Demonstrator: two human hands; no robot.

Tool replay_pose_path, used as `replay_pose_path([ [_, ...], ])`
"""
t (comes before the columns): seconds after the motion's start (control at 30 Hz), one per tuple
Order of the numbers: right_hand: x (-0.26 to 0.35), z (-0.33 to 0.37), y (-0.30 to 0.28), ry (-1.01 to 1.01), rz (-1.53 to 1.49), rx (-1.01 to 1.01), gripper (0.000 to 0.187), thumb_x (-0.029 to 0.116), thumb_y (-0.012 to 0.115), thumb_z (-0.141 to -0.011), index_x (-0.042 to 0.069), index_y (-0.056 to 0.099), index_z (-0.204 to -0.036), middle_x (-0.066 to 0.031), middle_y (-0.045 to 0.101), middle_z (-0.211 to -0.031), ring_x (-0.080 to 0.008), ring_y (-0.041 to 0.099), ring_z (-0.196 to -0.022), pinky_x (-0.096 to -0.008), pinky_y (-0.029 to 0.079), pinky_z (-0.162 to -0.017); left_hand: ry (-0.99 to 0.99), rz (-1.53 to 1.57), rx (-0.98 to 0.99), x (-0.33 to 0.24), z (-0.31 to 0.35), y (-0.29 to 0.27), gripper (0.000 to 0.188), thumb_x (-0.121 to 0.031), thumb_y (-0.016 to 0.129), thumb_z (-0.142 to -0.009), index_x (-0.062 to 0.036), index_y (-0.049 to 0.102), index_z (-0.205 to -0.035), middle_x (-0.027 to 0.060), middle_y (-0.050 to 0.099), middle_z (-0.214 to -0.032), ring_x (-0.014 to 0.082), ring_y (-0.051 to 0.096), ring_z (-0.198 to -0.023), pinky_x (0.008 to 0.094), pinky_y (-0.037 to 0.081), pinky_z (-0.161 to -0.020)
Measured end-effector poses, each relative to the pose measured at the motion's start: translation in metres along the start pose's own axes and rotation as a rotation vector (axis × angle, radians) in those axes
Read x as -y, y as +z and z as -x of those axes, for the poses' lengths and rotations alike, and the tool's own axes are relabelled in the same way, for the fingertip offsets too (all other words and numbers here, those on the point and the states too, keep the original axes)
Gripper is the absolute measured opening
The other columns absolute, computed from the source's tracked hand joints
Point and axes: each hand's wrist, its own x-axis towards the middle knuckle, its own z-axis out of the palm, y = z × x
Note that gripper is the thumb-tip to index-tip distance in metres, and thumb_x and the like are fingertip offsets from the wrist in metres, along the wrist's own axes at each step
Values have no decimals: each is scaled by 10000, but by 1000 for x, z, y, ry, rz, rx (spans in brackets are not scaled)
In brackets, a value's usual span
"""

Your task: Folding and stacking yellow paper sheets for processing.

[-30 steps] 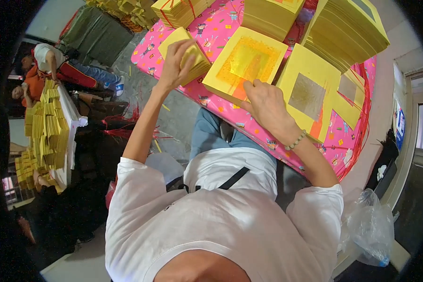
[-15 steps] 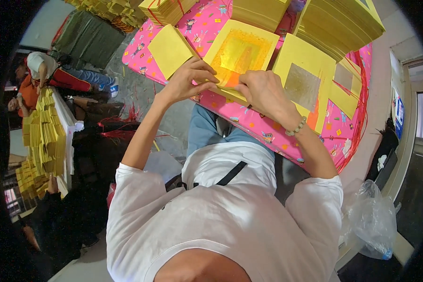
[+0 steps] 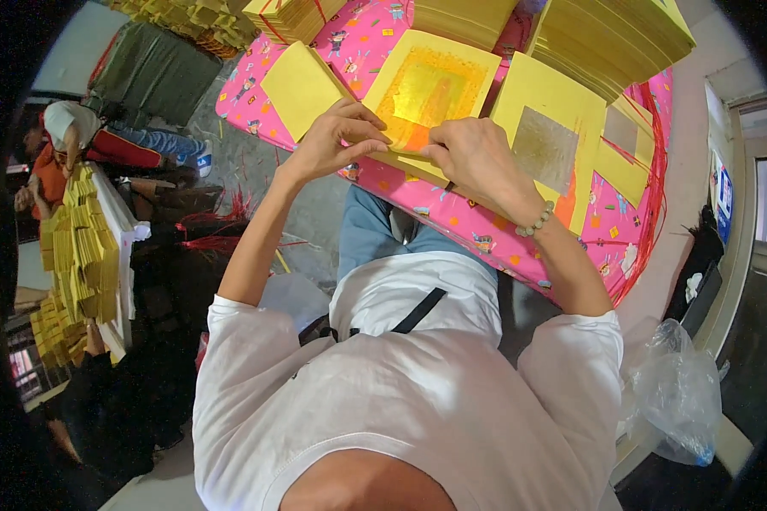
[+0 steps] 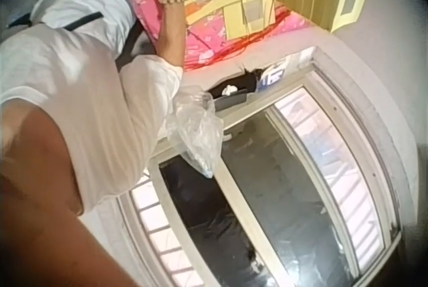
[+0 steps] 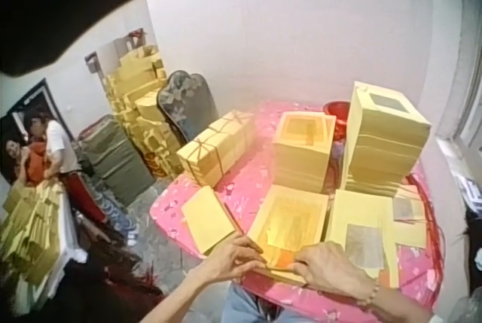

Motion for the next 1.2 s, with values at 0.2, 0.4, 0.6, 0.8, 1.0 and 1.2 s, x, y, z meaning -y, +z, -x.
replay_pose_path([
  [0.2,2,-1,0,-16,-18,-24,236,206,602,-810,1,633,-699,-197,590,-658,-376,594,-662,-459,463,-614,-14,3,-4,-1,1,-2,123,-213,699,-756,-112,714,-825,61,624,-887,243,553,-889,354,466,-782],
  [0.4,-3,-1,-2,-81,50,-129,226,226,619,-809,11,600,-743,-158,597,-704,-340,593,-646,-413,457,-573,94,-161,-53,-28,-12,2,211,-235,698,-744,-80,639,-874,88,581,-920,282,537,-897,359,441,-779],
  [0.6,9,-4,-23,-79,-40,-140,260,269,653,-806,24,619,-886,-141,617,-849,-316,607,-797,-381,480,-691,119,-307,-205,-31,-22,30,311,-33,614,-660,-81,560,-963,75,572,-883,267,550,-865,369,447,-739],
  [0.8,1,-2,-34,-12,-240,-553,593,320,722,-752,26,464,-1197,-153,478,-1184,-315,480,-1127,-377,415,-922,-159,110,-679,-29,-21,17,275,34,573,-777,-33,551,-1043,128,607,-916,252,610,-877,320,475,-748],
  [1.0,-28,-16,-15,61,-610,-424,873,292,785,-710,13,272,-1359,-177,366,-1349,-303,345,-1283,-405,337,-1026,-100,857,-676,-34,-20,5,300,-17,520,-900,2,463,-1193,41,590,-1070,128,566,-991,263,447,-865],
  [1.2,-21,-27,-14,-17,-952,-145,986,225,828,-661,9,210,-1397,-150,321,-1400,-265,310,-1308,-384,266,-1076,-125,1011,-474,-43,-21,4,413,-68,579,-892,-14,422,-1270,67,575,-1160,130,543,-1060,279,435,-917],
])
